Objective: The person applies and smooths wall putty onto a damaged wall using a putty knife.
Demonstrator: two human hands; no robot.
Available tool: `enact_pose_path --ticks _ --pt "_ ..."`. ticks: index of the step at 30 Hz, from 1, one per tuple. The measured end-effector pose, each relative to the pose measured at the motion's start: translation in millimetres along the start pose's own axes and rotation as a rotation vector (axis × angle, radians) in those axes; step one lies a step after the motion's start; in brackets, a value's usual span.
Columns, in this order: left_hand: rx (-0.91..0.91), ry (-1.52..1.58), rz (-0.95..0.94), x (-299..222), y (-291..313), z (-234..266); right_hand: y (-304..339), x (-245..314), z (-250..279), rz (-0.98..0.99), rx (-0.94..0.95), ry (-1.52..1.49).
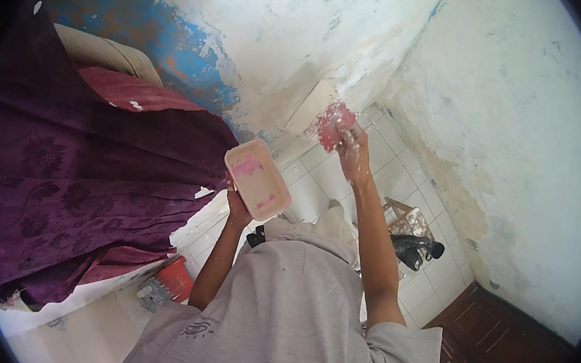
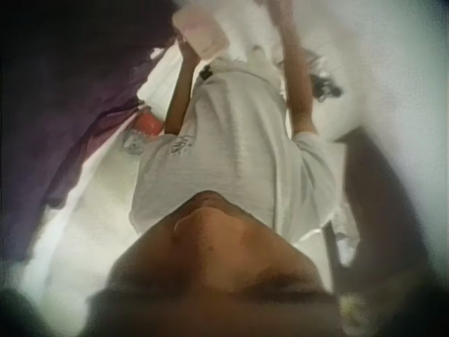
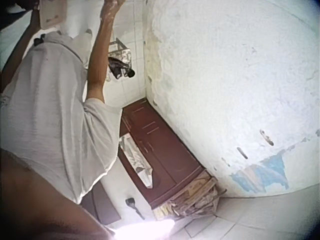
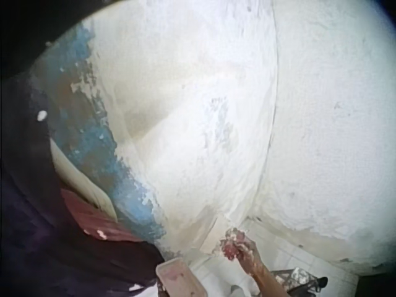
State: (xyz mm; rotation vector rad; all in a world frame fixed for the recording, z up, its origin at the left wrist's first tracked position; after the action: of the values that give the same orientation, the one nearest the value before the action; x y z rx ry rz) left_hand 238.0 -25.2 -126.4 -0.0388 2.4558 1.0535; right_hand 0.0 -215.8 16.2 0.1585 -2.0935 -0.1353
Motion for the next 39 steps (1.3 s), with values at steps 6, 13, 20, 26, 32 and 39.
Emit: enact_pose_path --ticks 6,13,20,26,32,39 --pt "0.062 -0.033 0.041 8 -5 -11 44 4 15 -0.009 -0.076 0.059" --pt "0.017 -0.064 -0.047 -7 6 42 29 -81 33 0.147 -0.322 0.78" --pt "-0.095 -0.022 -0.023 -31 33 118 25 -129 -27 0.471 -0.33 0.821" --pt "-0.038 0.001 -0.023 -47 49 145 -37 -126 -44 0.601 0.057 0.915" --pt "-0.092 -0.004 -0.029 -50 58 165 -128 -118 -2 0.437 -0.102 0.539" --pt "-0.179 -0.054 -0.005 -41 58 160 -73 -135 47 0.541 -0.184 0.87"
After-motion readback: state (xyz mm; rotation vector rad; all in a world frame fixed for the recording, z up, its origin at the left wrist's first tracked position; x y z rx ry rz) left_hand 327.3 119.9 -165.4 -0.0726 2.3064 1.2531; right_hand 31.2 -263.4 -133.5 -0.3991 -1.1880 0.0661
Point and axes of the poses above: each hand's wrist, its own y-axis away from the middle knuckle, its own z-axis out of the back of the hand, x = y × z, the point moved 10 cm from there along -y, towards the middle knuckle, and after that the axes turned 14 degrees about -x, right-handed, at the moved point
